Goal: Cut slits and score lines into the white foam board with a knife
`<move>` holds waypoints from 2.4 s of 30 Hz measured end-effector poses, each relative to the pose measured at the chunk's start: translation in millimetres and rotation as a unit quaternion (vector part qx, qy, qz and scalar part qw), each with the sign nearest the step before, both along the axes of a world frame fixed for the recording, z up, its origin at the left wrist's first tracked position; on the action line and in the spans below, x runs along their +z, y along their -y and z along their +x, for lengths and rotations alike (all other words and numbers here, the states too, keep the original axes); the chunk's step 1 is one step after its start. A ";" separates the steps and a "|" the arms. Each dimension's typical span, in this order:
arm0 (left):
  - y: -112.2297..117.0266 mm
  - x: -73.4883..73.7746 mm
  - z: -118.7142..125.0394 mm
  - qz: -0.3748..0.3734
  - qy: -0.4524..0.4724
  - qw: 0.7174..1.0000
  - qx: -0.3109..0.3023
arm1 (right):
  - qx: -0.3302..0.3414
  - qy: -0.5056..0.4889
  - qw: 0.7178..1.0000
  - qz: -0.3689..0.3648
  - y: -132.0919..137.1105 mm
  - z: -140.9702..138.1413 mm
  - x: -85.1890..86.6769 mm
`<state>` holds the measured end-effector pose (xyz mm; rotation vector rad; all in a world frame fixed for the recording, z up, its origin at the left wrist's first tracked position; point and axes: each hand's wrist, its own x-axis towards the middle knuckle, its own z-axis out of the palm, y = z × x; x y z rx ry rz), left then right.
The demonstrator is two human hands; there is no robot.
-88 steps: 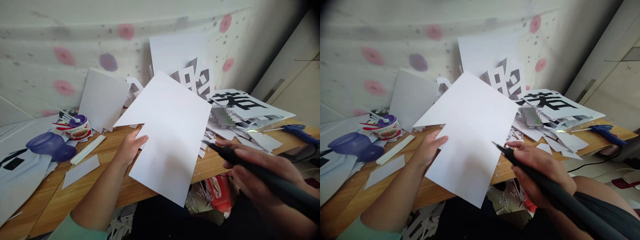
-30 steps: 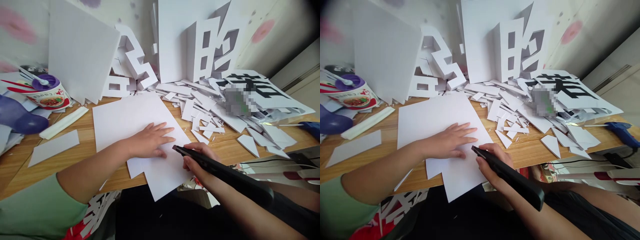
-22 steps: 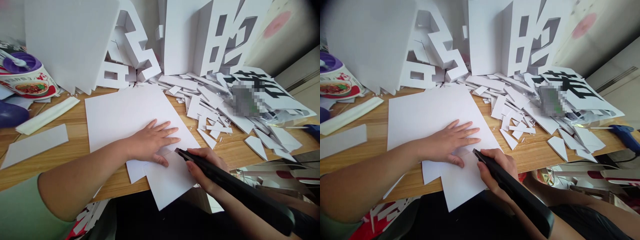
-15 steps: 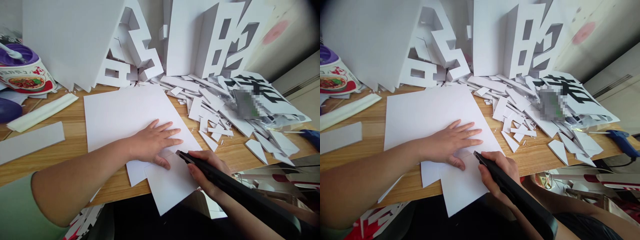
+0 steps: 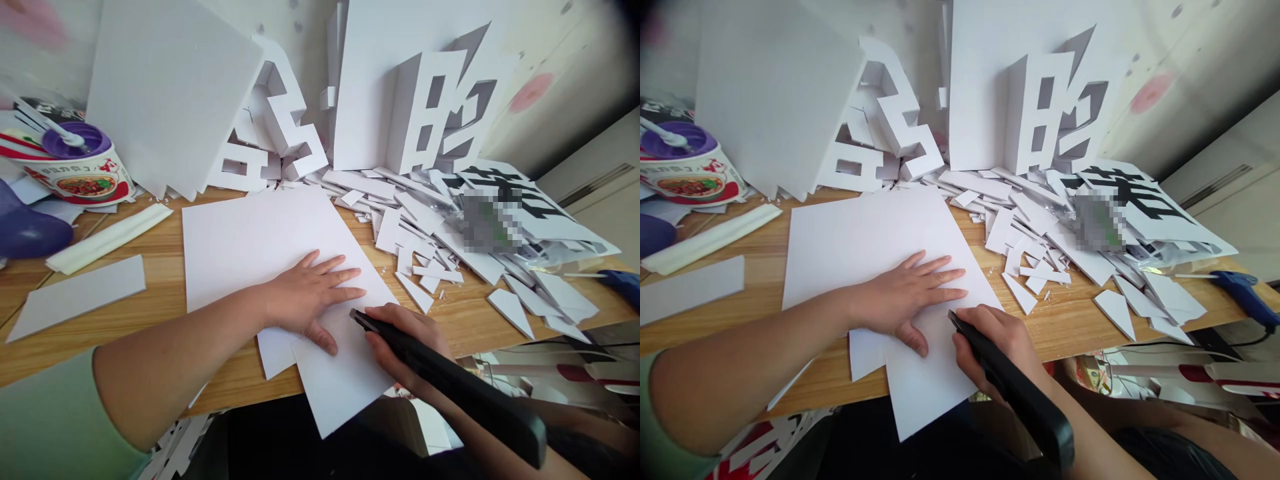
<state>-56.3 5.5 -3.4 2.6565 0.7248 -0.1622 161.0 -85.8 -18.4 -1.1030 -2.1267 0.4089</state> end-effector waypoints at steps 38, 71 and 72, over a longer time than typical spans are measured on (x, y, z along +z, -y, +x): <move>-10.1 4.5 -10.2 0.052 0.041 0.988 0.139 | 0.010 0.039 0.998 0.055 80.1 51.6 -8.6; 1.4 13.4 -16.8 -0.012 -0.035 0.998 0.058 | -0.044 0.055 0.997 -0.019 -40.8 87.2 68.2; 1.7 12.7 -16.6 -0.014 -0.034 0.998 0.057 | -0.135 0.028 0.990 0.013 -53.8 95.9 73.4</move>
